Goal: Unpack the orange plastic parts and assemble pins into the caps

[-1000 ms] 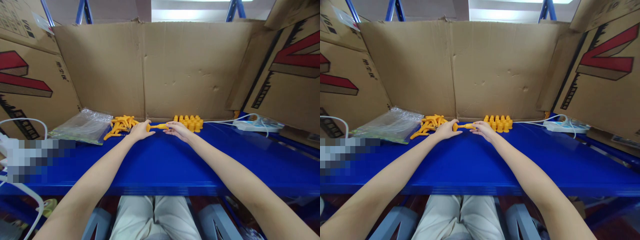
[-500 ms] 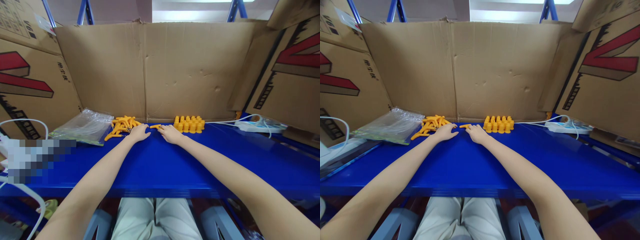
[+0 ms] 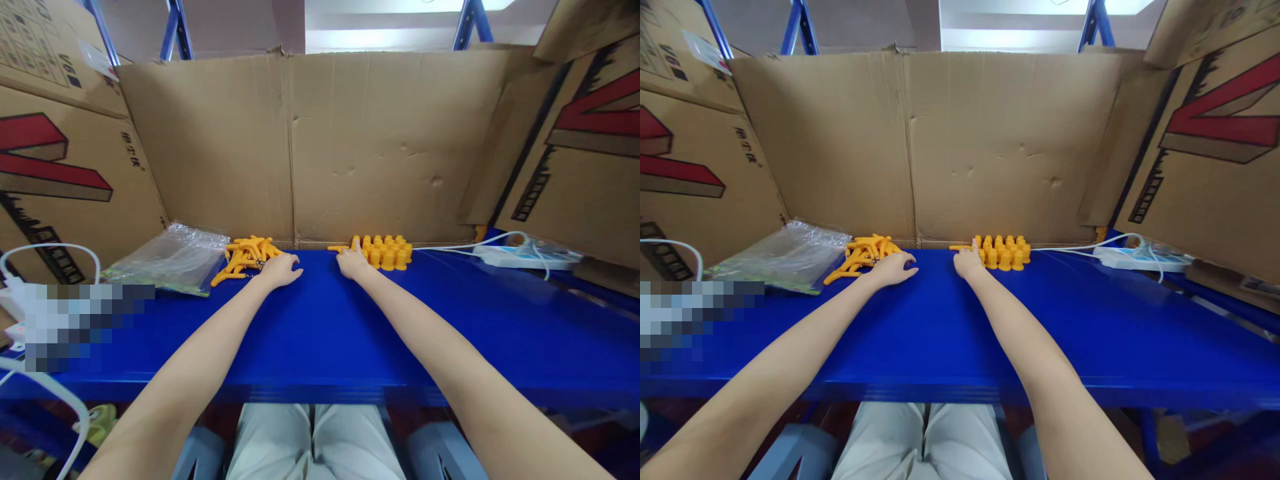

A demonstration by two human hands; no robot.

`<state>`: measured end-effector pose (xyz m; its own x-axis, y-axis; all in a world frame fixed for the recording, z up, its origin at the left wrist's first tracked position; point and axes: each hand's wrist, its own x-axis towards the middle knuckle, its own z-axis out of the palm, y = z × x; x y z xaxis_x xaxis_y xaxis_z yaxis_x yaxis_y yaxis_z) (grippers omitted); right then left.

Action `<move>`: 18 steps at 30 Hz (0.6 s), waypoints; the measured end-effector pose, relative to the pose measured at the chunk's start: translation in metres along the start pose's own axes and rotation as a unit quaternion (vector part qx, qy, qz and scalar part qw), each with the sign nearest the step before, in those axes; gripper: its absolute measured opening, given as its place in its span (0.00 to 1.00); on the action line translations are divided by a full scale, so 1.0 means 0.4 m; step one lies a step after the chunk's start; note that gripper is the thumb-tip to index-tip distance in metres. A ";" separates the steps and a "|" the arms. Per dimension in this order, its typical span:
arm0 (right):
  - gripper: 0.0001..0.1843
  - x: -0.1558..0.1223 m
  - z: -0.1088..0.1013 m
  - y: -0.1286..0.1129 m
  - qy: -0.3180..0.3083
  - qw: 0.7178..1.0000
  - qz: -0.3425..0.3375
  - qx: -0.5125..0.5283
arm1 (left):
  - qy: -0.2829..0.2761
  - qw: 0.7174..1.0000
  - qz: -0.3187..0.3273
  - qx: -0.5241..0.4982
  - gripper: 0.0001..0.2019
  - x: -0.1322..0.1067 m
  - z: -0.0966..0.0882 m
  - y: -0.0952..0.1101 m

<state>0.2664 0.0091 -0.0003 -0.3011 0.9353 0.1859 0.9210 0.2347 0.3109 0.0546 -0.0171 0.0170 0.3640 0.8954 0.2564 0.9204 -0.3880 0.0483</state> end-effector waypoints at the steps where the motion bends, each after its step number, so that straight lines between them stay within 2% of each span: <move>1: 0.24 -0.002 0.003 0.010 -0.004 1.000 0.015 0.003 | -0.002 1.000 -0.001 0.000 0.18 0.000 0.000 0.000; 6: 0.26 -0.007 0.019 0.035 -0.003 0.999 0.045 0.026 | -0.010 1.000 0.001 -0.001 0.18 0.001 -0.001 0.000; 12: 0.25 0.001 0.030 0.031 -0.002 0.996 0.077 0.035 | -0.007 1.000 0.010 -0.007 0.18 0.003 0.004 -0.006; 18: 0.26 -0.014 0.035 0.030 0.028 0.995 0.089 0.044 | -0.005 1.000 0.012 -0.016 0.16 0.002 0.004 -0.005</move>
<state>0.2825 0.0104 -0.0107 -0.1419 0.9483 0.2840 0.9784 0.0908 0.1855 0.0532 -0.0152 0.0157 0.3871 0.8882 0.2473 0.9066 -0.4156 0.0734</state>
